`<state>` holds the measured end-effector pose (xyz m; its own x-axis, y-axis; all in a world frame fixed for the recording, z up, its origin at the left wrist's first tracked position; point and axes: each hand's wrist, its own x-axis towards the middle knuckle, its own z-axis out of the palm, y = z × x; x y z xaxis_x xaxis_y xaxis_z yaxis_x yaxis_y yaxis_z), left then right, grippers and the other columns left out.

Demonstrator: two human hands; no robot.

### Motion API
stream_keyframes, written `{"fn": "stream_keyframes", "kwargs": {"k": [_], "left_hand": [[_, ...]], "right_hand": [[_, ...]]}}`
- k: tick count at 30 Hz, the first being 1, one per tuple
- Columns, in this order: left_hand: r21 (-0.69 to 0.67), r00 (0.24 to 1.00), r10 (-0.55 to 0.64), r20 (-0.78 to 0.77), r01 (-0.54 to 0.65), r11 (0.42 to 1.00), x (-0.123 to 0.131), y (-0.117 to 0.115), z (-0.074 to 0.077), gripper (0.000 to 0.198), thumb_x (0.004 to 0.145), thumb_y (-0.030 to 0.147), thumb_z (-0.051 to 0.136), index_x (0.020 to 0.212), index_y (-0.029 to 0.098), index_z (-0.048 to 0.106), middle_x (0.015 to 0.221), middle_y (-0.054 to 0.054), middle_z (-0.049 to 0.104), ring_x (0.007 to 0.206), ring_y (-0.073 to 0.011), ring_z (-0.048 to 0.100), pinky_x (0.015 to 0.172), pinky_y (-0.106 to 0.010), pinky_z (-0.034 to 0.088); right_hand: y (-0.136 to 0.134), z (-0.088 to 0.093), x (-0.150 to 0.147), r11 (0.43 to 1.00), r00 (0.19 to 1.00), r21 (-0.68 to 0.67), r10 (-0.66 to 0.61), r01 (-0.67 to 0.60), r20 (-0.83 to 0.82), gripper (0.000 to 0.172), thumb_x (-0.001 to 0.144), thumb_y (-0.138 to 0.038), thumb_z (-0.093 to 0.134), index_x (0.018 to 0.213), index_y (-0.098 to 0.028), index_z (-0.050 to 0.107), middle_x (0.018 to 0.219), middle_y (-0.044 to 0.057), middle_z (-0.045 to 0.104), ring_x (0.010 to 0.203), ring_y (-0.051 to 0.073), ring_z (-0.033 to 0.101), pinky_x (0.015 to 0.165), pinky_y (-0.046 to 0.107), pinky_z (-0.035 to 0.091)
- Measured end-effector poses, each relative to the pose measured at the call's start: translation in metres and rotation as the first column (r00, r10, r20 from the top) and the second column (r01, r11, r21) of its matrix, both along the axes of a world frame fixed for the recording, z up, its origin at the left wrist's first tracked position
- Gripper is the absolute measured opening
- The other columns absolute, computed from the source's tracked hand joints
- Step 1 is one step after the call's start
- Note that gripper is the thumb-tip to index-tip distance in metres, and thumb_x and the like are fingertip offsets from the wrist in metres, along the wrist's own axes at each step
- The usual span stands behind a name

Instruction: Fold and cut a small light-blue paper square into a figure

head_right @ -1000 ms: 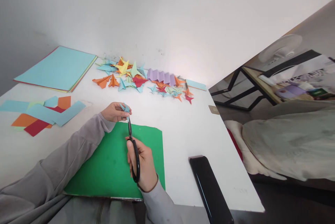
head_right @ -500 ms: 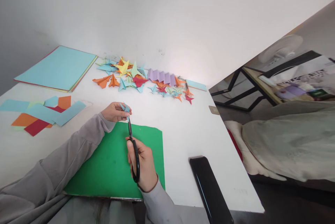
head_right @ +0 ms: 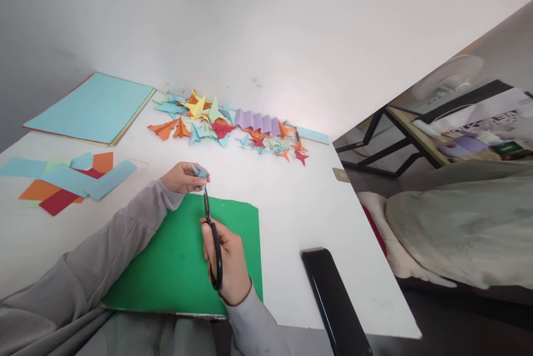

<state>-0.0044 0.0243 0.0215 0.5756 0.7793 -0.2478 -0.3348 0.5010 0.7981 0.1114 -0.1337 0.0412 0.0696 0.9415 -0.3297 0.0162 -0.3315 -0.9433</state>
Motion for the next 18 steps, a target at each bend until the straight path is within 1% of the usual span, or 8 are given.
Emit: {"fn": "stream_keyframes", "kwargs": {"k": [13, 18], "left_hand": [[-0.002, 1.000, 0.008, 0.009, -0.008, 1.000, -0.0009, -0.0002, -0.0005, 0.029, 0.035, 0.012, 0.083, 0.058, 0.007, 0.065, 0.057, -0.005, 0.063, 0.046, -0.0085, 0.055, 0.041, -0.018, 0.041], [-0.004, 1.000, 0.013, 0.014, -0.013, 1.000, -0.0003, -0.0004, 0.0001, 0.031, 0.034, 0.013, 0.084, 0.059, 0.006, 0.066, 0.055, -0.005, 0.063, 0.045, -0.0086, 0.055, 0.040, -0.018, 0.041]], "right_hand": [[0.0011, -0.0037, 0.0009, 0.999, 0.999, 0.037, 0.007, -0.009, 0.039, 0.048, 0.078, -0.055, 0.047, 0.097, -0.013, 0.060, 0.042, -0.008, 0.038, 0.027, 0.004, 0.030, 0.026, 0.019, 0.023], [0.0015, -0.0014, -0.0004, 1.000, 1.000, 0.006, -0.022, 0.022, -0.012, 0.049, 0.076, -0.056, 0.049, 0.097, -0.013, 0.059, 0.042, -0.009, 0.038, 0.026, 0.004, 0.029, 0.024, 0.018, 0.022]]}}
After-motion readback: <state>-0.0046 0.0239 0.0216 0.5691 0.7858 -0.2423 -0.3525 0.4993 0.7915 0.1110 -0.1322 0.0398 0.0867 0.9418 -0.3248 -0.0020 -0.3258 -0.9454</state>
